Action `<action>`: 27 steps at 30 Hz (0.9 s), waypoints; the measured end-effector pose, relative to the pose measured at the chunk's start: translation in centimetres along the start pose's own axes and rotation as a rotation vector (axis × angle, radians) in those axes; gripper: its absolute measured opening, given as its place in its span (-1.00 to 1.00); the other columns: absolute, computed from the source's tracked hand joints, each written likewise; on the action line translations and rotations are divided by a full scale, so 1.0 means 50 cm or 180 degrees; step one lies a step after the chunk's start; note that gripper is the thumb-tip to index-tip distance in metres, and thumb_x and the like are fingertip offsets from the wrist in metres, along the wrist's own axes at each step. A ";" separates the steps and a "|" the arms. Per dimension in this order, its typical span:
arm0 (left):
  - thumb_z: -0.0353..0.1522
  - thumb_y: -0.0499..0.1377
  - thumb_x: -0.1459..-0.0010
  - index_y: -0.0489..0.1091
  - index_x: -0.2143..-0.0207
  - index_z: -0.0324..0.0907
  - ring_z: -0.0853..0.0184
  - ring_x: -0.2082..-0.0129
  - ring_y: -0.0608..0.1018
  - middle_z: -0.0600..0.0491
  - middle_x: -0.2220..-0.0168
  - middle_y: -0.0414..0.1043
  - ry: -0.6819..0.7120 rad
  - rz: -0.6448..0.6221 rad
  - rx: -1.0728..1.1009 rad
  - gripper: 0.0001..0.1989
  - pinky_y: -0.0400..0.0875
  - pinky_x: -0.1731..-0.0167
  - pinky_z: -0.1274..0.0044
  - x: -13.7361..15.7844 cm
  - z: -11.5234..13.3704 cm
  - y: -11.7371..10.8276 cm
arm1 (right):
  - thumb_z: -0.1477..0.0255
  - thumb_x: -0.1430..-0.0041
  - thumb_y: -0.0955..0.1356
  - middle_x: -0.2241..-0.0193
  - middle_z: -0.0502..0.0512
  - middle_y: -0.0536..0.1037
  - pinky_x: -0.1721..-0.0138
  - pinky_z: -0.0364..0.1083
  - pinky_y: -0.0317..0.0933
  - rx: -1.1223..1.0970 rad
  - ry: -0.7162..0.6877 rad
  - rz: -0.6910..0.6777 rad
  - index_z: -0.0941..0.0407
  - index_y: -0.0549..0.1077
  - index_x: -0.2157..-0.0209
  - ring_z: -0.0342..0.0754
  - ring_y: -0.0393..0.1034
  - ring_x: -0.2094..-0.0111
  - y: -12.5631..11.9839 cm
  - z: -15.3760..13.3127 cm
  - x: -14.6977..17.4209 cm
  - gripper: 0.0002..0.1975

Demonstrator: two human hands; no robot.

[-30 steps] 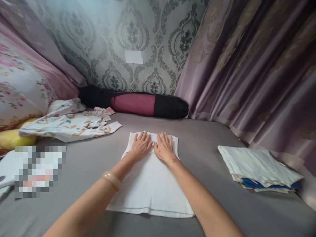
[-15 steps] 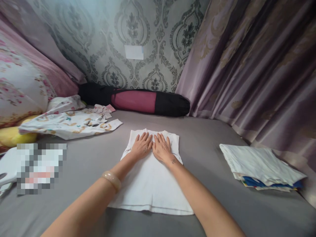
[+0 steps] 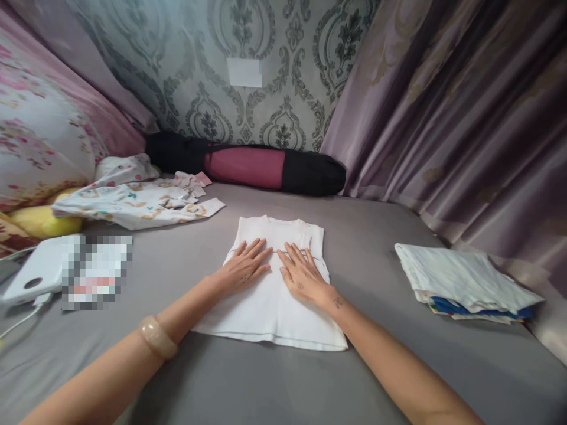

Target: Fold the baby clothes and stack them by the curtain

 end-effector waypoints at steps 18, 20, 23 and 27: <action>-0.09 -0.21 -0.36 0.03 -0.32 -0.14 0.14 -0.36 0.00 -0.12 -0.36 -0.07 0.0380 -0.0090 0.0043 -0.41 -0.10 -0.29 0.19 0.074 0.089 -0.016 | 0.28 -0.38 0.06 -0.38 0.08 -0.18 -0.34 0.14 -0.43 -0.0160 -0.0175 -0.0235 0.07 -0.02 -0.35 0.00 -0.39 -0.38 -0.003 -0.043 0.087 -0.44; -0.08 -0.21 -0.35 -0.03 -0.34 -0.13 0.16 -0.36 -0.01 -0.11 -0.37 -0.08 0.0468 -0.0143 0.0109 -0.40 -0.10 -0.30 0.21 0.094 0.109 -0.015 | 0.27 -0.38 0.06 -0.38 0.08 -0.19 -0.34 0.14 -0.42 -0.0187 -0.0219 -0.0310 0.07 -0.04 -0.35 -0.01 -0.40 -0.38 -0.001 -0.055 0.112 -0.44; -0.05 -0.20 -0.34 -0.08 -0.36 -0.11 0.17 -0.36 -0.01 -0.09 -0.37 -0.11 0.0451 -0.0157 0.0165 -0.37 -0.11 -0.30 0.24 0.108 0.116 -0.011 | 0.27 -0.37 0.07 -0.38 0.09 -0.18 -0.34 0.15 -0.40 -0.0188 -0.0206 -0.0346 0.07 -0.04 -0.36 0.00 -0.37 -0.38 0.004 -0.059 0.129 -0.43; -0.03 -0.20 -0.34 -0.11 -0.36 -0.08 0.19 -0.36 -0.02 -0.04 -0.38 -0.16 0.0434 -0.0164 0.0183 -0.37 -0.14 -0.31 0.26 0.109 0.110 -0.004 | 0.26 -0.37 0.08 -0.38 0.08 -0.18 -0.34 0.14 -0.43 -0.0212 -0.0166 -0.0318 0.06 -0.03 -0.35 -0.01 -0.37 -0.38 0.012 -0.056 0.129 -0.43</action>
Point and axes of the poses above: each hand's wrist, its own x-axis away from the middle knuckle, its own y-axis out of the palm, z = x × y, the point moved 9 cm from there along -x, towards the middle knuckle
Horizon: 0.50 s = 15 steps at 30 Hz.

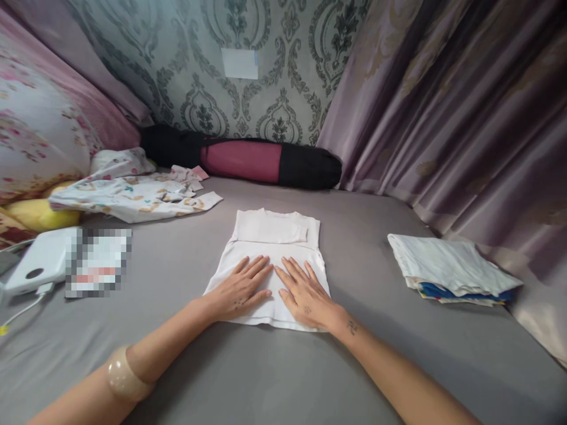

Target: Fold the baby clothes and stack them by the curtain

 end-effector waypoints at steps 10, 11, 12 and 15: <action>-0.12 -0.19 -0.35 0.28 -0.15 -0.17 0.19 -0.18 0.35 -0.12 -0.19 0.30 -0.0854 0.0791 0.0001 -0.48 0.22 -0.15 0.35 0.027 -0.076 -0.078 | 0.22 -0.39 -0.01 -0.37 0.13 -0.14 -0.34 0.13 -0.39 0.0151 0.0473 0.0216 0.17 -0.02 -0.35 -0.02 -0.34 -0.38 -0.016 0.061 0.014 -0.41; -0.13 -0.18 -0.34 0.31 -0.10 -0.19 0.17 -0.11 0.40 -0.14 -0.13 0.35 -0.1160 0.0971 -0.0062 -0.50 0.28 -0.09 0.33 0.040 -0.104 -0.090 | 0.21 -0.39 -0.01 -0.37 0.15 -0.13 -0.34 0.14 -0.40 0.0219 0.0636 0.0297 0.19 -0.02 -0.35 0.00 -0.34 -0.38 -0.023 0.079 0.021 -0.40; -0.14 -0.16 -0.32 0.35 -0.05 -0.19 0.14 -0.04 0.44 -0.15 -0.07 0.39 -0.1454 0.1092 -0.0132 -0.52 0.31 -0.04 0.32 0.055 -0.133 -0.098 | 0.21 -0.38 -0.02 -0.37 0.15 -0.13 -0.34 0.16 -0.40 0.0285 0.0779 0.0364 0.21 -0.01 -0.34 0.01 -0.33 -0.38 -0.029 0.096 0.028 -0.39; -0.13 -0.08 -0.25 0.42 0.12 -0.19 0.10 0.14 0.47 -0.14 0.14 0.44 -0.2159 0.1108 -0.0250 -0.57 0.34 0.06 0.27 0.093 -0.209 -0.093 | 0.19 -0.38 -0.01 -0.36 0.20 -0.08 -0.32 0.19 -0.37 0.0365 0.1039 0.0432 0.23 0.04 -0.33 0.06 -0.24 -0.37 -0.039 0.132 0.047 -0.38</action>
Point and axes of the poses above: each hand's wrist, its own x-axis away from the middle knuckle, its own y-axis out of the palm, z = x × y, the point moved 9 cm from there along -x, towards the middle knuckle
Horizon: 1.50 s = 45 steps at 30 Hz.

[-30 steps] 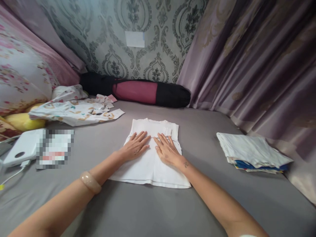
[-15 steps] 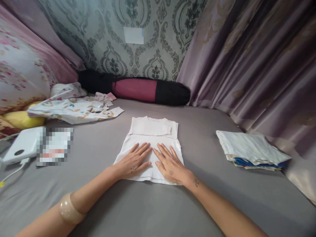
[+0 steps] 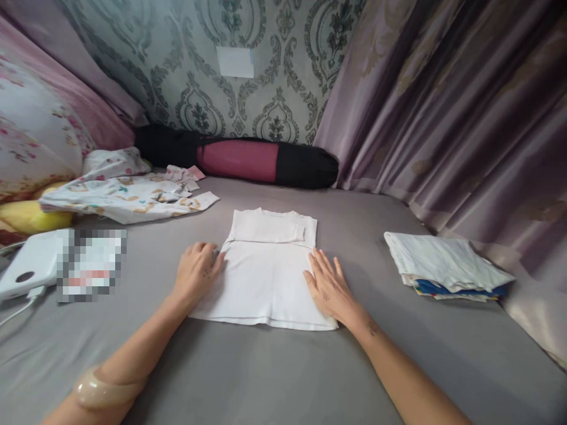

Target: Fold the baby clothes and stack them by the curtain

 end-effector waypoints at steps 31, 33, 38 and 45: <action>-0.21 -0.16 -0.30 0.21 0.19 -0.12 0.26 0.42 0.46 0.06 0.44 0.39 -0.0138 -0.0478 0.0085 -0.76 0.17 0.44 0.52 0.007 0.008 0.014 | 0.35 -0.24 0.23 0.26 0.14 0.49 0.18 -0.06 0.13 -0.0656 0.0882 0.1261 0.11 0.43 0.40 0.00 0.38 0.23 -0.034 0.127 -0.043 -0.78; -0.17 -0.15 -0.29 0.20 0.13 -0.11 0.26 0.42 0.46 0.08 0.43 0.40 -0.0261 -0.0501 0.0232 -0.73 0.18 0.43 0.52 0.010 0.003 0.014 | 0.34 -0.20 0.26 0.26 0.13 0.48 0.17 -0.06 0.13 -0.0720 0.0861 0.1245 0.10 0.43 0.42 0.00 0.39 0.22 -0.033 0.125 -0.045 -0.81; -0.15 -0.12 -0.26 0.19 -0.02 -0.12 0.29 0.44 0.44 0.11 0.44 0.37 -0.0284 -0.0594 0.0526 -0.63 0.20 0.42 0.53 0.014 0.003 0.020 | 0.35 -0.08 0.32 0.24 0.06 0.49 0.17 -0.06 0.13 -0.1062 0.0906 0.1209 0.08 0.42 0.46 -0.05 0.40 0.26 -0.020 0.132 -0.053 -0.89; -0.15 -0.16 -0.28 0.27 -0.07 -0.10 0.31 0.45 0.41 0.08 0.44 0.37 0.0093 -0.0635 0.0617 -0.57 0.19 0.41 0.54 0.015 0.022 0.021 | 0.36 -0.12 0.25 0.36 0.04 0.50 0.29 -0.12 0.16 -0.1284 0.0677 0.1175 0.07 0.38 0.43 -0.09 0.39 0.40 -0.024 0.116 -0.055 -0.88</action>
Point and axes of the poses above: each hand's wrist, its own x-axis away from the middle knuckle, its own y-axis out of the palm, z = x × y, the point moved 9 cm from there along -x, towards the middle knuckle
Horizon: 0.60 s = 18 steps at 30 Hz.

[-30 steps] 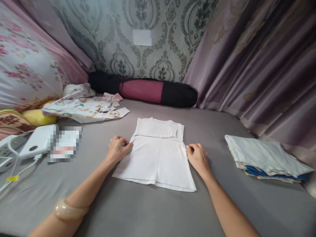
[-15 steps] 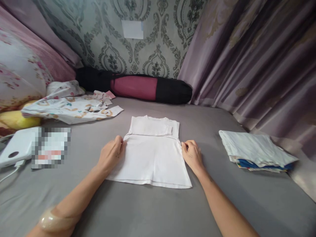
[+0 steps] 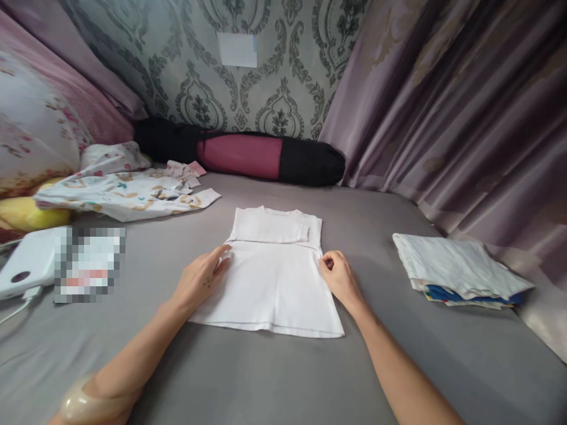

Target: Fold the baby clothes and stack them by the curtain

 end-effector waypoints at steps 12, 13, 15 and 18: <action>-0.11 -0.09 -0.22 0.47 0.11 -0.10 0.34 0.55 0.38 0.12 0.58 0.34 -0.0161 -0.0215 0.0365 -0.56 0.18 0.45 0.56 0.002 -0.012 0.002 | 0.28 -0.22 0.23 0.42 0.03 0.57 0.41 -0.13 0.10 -0.0023 0.0372 -0.0141 0.06 0.39 0.18 -0.05 0.43 0.43 -0.005 0.008 0.007 -0.78; -0.11 -0.08 -0.22 0.48 0.12 -0.10 0.33 0.54 0.39 0.12 0.57 0.36 -0.0168 -0.0224 0.0338 -0.56 0.18 0.45 0.56 0.001 -0.015 0.002 | 0.30 -0.23 0.23 0.40 0.03 0.58 0.40 -0.13 0.09 0.0118 0.0291 -0.0142 0.05 0.39 0.18 -0.06 0.43 0.43 -0.007 0.001 0.009 -0.79; -0.10 -0.08 -0.22 0.49 0.13 -0.09 0.33 0.53 0.41 0.11 0.55 0.37 -0.0185 -0.0249 0.0285 -0.56 0.18 0.46 0.56 0.001 -0.020 0.003 | 0.37 -0.25 0.22 0.37 0.06 0.58 0.34 -0.12 0.08 0.0559 0.0010 -0.0103 0.05 0.40 0.20 -0.06 0.43 0.38 -0.014 -0.021 0.012 -0.83; -0.10 -0.08 -0.22 0.48 0.11 -0.07 0.32 0.52 0.41 0.10 0.53 0.38 -0.0176 -0.0277 0.0234 -0.57 0.17 0.46 0.56 0.001 -0.024 0.004 | 0.46 -0.29 0.19 0.32 0.13 0.58 0.24 -0.11 0.05 0.1190 -0.0410 -0.0058 0.09 0.40 0.27 -0.04 0.43 0.29 -0.018 -0.054 0.019 -0.83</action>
Point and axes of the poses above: each hand's wrist, its own x-axis away from the middle knuckle, its own y-axis out of the palm, z = x × y, the point moved 9 cm from there along -x, towards the middle knuckle
